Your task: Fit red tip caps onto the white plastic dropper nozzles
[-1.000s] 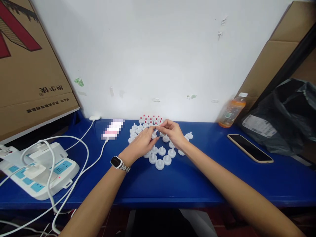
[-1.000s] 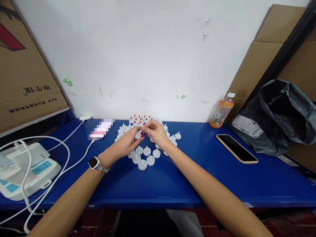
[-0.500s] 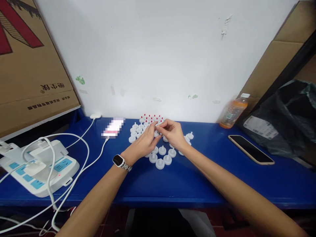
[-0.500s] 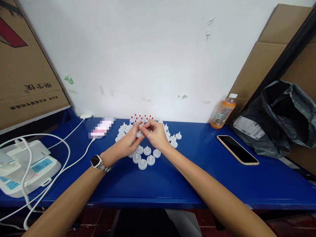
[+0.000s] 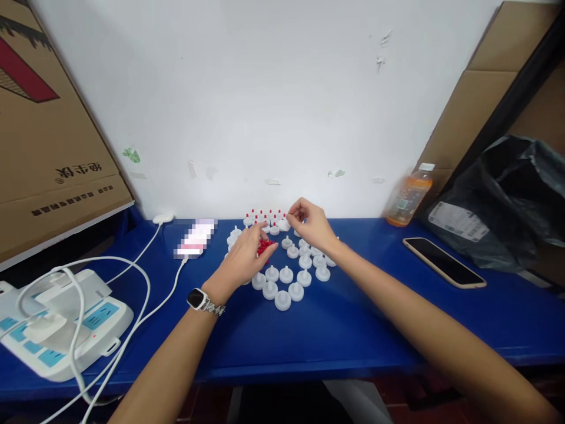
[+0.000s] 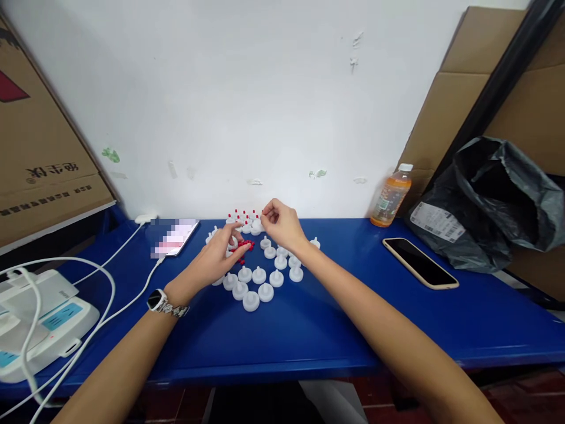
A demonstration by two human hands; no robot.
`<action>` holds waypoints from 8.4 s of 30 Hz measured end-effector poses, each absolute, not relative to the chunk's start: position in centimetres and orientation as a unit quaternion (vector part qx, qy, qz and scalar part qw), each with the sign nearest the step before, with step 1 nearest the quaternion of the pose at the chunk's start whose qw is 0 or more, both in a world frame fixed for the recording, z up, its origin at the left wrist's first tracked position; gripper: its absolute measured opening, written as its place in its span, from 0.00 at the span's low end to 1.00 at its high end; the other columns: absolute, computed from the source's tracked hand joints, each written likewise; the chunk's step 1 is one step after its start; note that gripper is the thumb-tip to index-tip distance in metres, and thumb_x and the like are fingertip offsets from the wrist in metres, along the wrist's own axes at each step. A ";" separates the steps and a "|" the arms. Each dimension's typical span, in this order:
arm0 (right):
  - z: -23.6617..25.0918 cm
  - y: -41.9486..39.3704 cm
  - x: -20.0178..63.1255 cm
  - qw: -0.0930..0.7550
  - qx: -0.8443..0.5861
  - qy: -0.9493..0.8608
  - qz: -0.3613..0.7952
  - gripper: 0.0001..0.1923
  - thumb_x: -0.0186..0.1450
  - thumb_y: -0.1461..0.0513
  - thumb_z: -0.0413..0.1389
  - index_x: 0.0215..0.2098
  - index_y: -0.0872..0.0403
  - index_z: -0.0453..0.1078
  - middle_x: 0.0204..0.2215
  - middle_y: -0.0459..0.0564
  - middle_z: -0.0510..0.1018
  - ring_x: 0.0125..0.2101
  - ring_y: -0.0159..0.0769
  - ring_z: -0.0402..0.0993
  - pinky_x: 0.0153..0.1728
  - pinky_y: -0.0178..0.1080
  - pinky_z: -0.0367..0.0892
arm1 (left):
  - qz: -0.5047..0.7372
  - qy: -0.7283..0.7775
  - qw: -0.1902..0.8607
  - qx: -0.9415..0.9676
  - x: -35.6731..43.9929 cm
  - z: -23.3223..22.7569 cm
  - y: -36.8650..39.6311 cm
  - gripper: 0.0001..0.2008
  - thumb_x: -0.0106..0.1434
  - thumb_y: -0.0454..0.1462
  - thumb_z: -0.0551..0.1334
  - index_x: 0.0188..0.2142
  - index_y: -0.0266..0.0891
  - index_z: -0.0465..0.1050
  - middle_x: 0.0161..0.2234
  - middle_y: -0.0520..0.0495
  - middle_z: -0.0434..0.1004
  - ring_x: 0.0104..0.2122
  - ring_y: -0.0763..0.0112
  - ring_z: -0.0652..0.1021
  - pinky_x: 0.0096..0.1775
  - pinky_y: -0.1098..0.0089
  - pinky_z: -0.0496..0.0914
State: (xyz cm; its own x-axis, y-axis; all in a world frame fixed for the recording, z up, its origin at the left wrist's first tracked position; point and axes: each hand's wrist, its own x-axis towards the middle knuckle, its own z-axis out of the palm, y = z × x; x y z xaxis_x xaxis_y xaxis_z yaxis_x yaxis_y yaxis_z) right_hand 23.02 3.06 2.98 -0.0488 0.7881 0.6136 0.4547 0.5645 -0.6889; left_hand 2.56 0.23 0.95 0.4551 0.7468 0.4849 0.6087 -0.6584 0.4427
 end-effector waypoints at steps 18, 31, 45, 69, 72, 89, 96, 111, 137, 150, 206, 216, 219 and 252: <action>1.2 8.0 23.5 0.241 -0.562 -0.790 0.036 0.10 0.61 0.64 0.57 0.41 0.54 0.72 0.29 0.49 0.80 0.30 0.36 0.73 0.32 0.35 0.61 | 0.212 0.381 0.245 0.866 1.0 2.3 0.0 0.11 0.60 0.46 0.64 0.31 0.41 0.79 0.32 0.47 0.76 0.33 0.66 0.74 0.37 0.66 0.68; 0.8 2.8 21.2 0.185 -0.482 -0.856 -0.036 0.09 0.61 0.56 0.61 0.36 0.52 0.76 0.37 0.53 0.76 0.44 0.46 0.66 0.46 0.46 0.53 | 0.348 0.433 0.200 0.807 0.7 1.4 0.8 0.08 0.72 0.43 0.48 0.40 0.42 0.59 0.32 0.50 0.72 0.30 0.68 0.73 0.35 0.67 0.66; 1.3 2.4 21.0 0.400 -0.446 -0.776 0.198 0.06 0.63 0.60 0.58 0.31 0.55 0.73 0.29 0.48 0.79 0.31 0.35 0.71 0.36 0.38 0.62 | 0.333 0.414 0.236 0.814 1.6 1.2 0.1 0.14 0.68 0.48 0.56 0.44 0.41 0.59 0.31 0.53 0.71 0.27 0.70 0.71 0.33 0.69 0.66; 1.2 -1.1 18.4 0.561 -0.354 -0.690 0.289 0.09 0.63 0.57 0.59 0.31 0.54 0.71 0.28 0.47 0.76 0.30 0.34 0.72 0.36 0.38 0.67 | 0.344 0.374 0.253 0.823 2.7 1.1 -0.8 0.25 0.67 0.38 0.55 0.60 0.38 0.49 0.39 0.43 0.76 0.30 0.67 0.77 0.36 0.65 0.69; 1.7 -0.5 18.6 0.542 -0.353 -0.699 0.305 0.09 0.63 0.57 0.59 0.30 0.53 0.67 0.26 0.45 0.74 0.28 0.32 0.71 0.32 0.37 0.66 | 0.363 0.362 0.253 0.820 2.8 1.0 -0.5 0.25 0.67 0.38 0.55 0.61 0.38 0.48 0.42 0.43 0.75 0.34 0.66 0.78 0.38 0.66 0.70; 1.0 9.1 19.9 0.285 -0.492 -0.818 0.089 0.02 0.61 0.64 0.57 0.30 0.54 0.70 0.28 0.48 0.79 0.29 0.33 0.73 0.31 0.35 0.61 | 0.229 0.448 0.273 0.820 -1.0 2.2 0.3 0.19 0.55 0.53 0.66 0.30 0.39 0.74 0.22 0.54 0.68 0.23 0.73 0.68 0.25 0.71 0.58; 1.1 8.7 19.5 0.232 -0.505 -0.831 0.015 0.04 0.64 0.63 0.56 0.35 0.55 0.72 0.32 0.49 0.81 0.36 0.38 0.75 0.45 0.41 0.59 | 0.228 0.432 0.287 0.824 -1.1 1.7 0.8 0.11 0.57 0.45 0.65 0.31 0.39 0.79 0.26 0.50 0.77 0.27 0.69 0.74 0.29 0.70 0.65; 1.9 -1.0 22.5 0.217 -0.400 -0.881 0.129 0.08 0.60 0.56 0.63 0.30 0.51 0.75 0.24 0.44 0.77 0.32 0.37 0.71 0.46 0.43 0.57 | 0.265 0.402 0.225 0.847 -0.3 2.1 0.5 0.08 0.60 0.41 0.64 0.32 0.40 0.78 0.31 0.49 0.77 0.32 0.68 0.74 0.34 0.69 0.66; 1.2 -0.7 20.4 0.424 -0.400 -0.768 0.264 0.07 0.67 0.59 0.54 0.36 0.54 0.72 0.28 0.47 0.79 0.30 0.34 0.73 0.35 0.37 0.65 | 0.253 0.381 0.224 0.861 0.2 2.0 0.3 0.20 0.67 0.52 0.55 0.37 0.40 0.76 0.34 0.47 0.75 0.35 0.66 0.72 0.37 0.67 0.65; 1.2 0.4 20.8 0.146 -0.433 -0.887 0.059 0.03 0.64 0.64 0.59 0.34 0.52 0.76 0.32 0.49 0.79 0.40 0.41 0.71 0.45 0.44 0.52 | 0.266 0.423 0.248 0.830 0.3 2.3 -0.3 0.11 0.68 0.46 0.53 0.37 0.41 0.62 0.27 0.54 0.69 0.27 0.70 0.69 0.31 0.69 0.62; 0.3 -1.4 18.5 0.613 -0.335 -0.634 0.333 0.10 0.62 0.55 0.62 0.30 0.53 0.70 0.27 0.46 0.75 0.29 0.33 0.70 0.33 0.38 0.66 | 0.318 0.380 0.294 0.818 3.0 2.0 -1.8 0.28 0.66 0.37 0.55 0.64 0.41 0.48 0.38 0.47 0.76 0.24 0.72 0.73 0.29 0.71 0.65; 3.2 1.6 21.6 0.503 -0.373 -0.678 0.385 0.12 0.57 0.56 0.62 0.32 0.53 0.66 0.23 0.44 0.76 0.25 0.32 0.72 0.29 0.36 0.66 | 0.340 0.378 0.210 0.835 2.7 1.0 -0.3 0.33 0.65 0.45 0.60 0.64 0.40 0.48 0.39 0.46 0.74 0.35 0.65 0.76 0.38 0.65 0.69; 3.7 3.7 22.8 0.516 -0.436 -0.687 0.267 0.08 0.57 0.59 0.61 0.31 0.54 0.68 0.25 0.47 0.78 0.26 0.33 0.73 0.29 0.35 0.66 | 0.334 0.400 0.164 0.837 1.6 1.4 0.3 0.18 0.66 0.45 0.58 0.53 0.40 0.65 0.38 0.46 0.75 0.37 0.65 0.75 0.41 0.64 0.68; 1.9 0.9 21.3 0.404 -0.412 -0.776 0.254 0.04 0.61 0.63 0.57 0.30 0.54 0.73 0.25 0.45 0.78 0.27 0.32 0.72 0.31 0.34 0.64 | 0.292 0.395 0.126 0.862 0.7 1.5 0.3 0.19 0.63 0.49 0.62 0.49 0.44 0.72 0.45 0.46 0.75 0.45 0.60 0.72 0.49 0.61 0.65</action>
State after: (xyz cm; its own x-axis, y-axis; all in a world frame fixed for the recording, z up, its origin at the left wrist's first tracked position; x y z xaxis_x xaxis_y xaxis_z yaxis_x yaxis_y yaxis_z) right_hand 21.31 0.90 1.87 -0.3341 0.8441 0.4194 0.4339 0.5327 -0.7266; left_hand 0.70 0.34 1.50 0.5168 0.7551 0.4034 0.6073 -0.6555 0.4488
